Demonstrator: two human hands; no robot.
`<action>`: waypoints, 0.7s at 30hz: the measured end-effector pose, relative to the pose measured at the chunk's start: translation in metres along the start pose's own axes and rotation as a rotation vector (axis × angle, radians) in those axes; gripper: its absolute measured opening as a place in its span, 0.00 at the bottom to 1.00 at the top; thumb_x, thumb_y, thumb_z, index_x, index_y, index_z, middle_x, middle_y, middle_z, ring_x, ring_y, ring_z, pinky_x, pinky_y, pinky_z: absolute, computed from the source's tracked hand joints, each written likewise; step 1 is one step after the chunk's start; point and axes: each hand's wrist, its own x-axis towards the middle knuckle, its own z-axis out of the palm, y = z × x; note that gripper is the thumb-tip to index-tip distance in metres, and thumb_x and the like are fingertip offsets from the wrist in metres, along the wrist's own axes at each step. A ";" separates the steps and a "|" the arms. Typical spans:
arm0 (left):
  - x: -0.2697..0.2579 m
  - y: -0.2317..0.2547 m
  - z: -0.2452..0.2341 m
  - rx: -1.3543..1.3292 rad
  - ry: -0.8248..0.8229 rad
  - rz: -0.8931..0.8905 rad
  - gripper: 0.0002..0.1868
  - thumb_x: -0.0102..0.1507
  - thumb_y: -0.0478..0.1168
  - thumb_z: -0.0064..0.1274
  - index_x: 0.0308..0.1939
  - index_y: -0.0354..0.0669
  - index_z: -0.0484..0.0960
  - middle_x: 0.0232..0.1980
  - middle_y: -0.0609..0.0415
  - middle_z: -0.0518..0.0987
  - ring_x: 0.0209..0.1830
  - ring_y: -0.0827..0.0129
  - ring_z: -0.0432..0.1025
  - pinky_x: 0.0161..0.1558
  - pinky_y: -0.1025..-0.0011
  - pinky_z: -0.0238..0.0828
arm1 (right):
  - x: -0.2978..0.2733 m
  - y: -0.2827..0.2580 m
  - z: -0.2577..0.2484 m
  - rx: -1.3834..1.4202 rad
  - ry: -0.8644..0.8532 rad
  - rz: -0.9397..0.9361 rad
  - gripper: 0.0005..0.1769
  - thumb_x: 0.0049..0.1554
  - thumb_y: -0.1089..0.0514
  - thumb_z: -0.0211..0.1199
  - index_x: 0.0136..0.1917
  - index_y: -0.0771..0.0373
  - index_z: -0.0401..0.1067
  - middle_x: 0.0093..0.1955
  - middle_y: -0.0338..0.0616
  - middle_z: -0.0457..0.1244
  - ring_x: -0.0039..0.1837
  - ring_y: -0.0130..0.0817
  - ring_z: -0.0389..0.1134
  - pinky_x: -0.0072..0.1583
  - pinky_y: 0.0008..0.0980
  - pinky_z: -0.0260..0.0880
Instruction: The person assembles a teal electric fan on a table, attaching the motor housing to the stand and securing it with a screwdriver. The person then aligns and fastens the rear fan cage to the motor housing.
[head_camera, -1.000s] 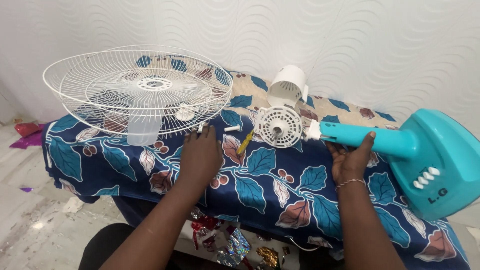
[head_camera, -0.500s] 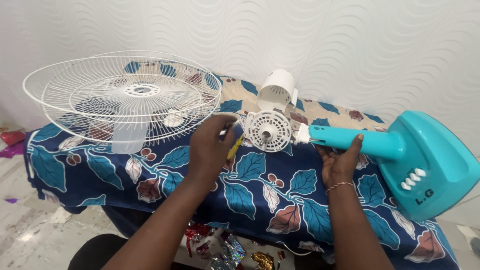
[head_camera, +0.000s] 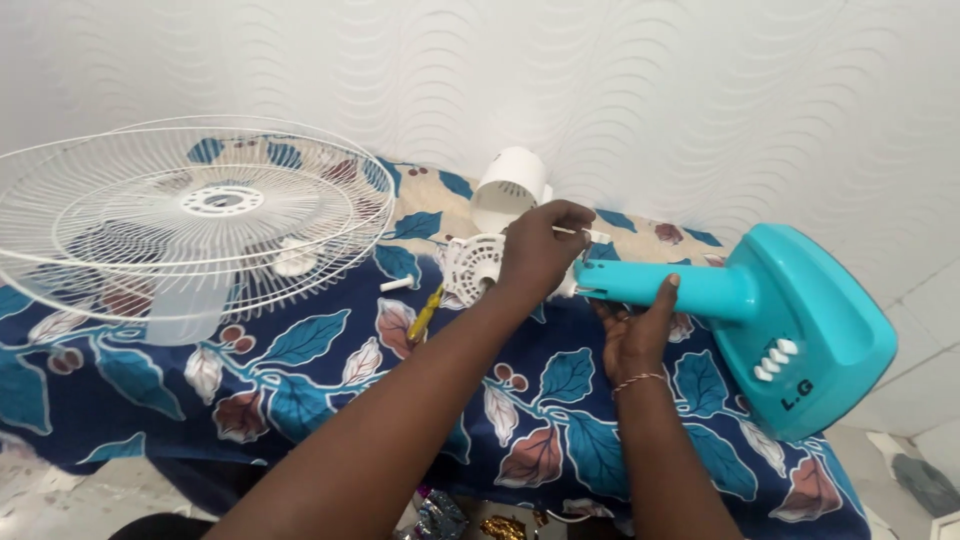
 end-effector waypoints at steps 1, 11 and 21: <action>0.005 -0.003 0.007 -0.017 -0.002 0.001 0.14 0.57 0.35 0.62 0.47 0.45 0.87 0.43 0.54 0.87 0.40 0.69 0.82 0.46 0.71 0.79 | -0.001 -0.001 0.002 -0.003 0.000 0.002 0.49 0.58 0.24 0.47 0.79 0.57 0.48 0.75 0.55 0.54 0.72 0.52 0.61 0.65 0.54 0.70; 0.013 -0.027 0.037 0.008 -0.025 -0.076 0.07 0.56 0.33 0.63 0.39 0.43 0.87 0.39 0.52 0.87 0.39 0.68 0.82 0.44 0.70 0.78 | -0.006 -0.004 0.006 -0.007 0.032 0.028 0.52 0.57 0.24 0.48 0.80 0.59 0.45 0.77 0.58 0.52 0.74 0.54 0.60 0.68 0.54 0.69; -0.019 -0.005 0.028 0.322 -0.040 0.206 0.11 0.67 0.28 0.49 0.53 0.37 0.80 0.51 0.40 0.81 0.54 0.48 0.76 0.55 0.58 0.72 | -0.006 -0.003 0.004 -0.012 0.009 0.034 0.53 0.56 0.23 0.47 0.80 0.59 0.44 0.77 0.58 0.52 0.73 0.53 0.60 0.69 0.53 0.66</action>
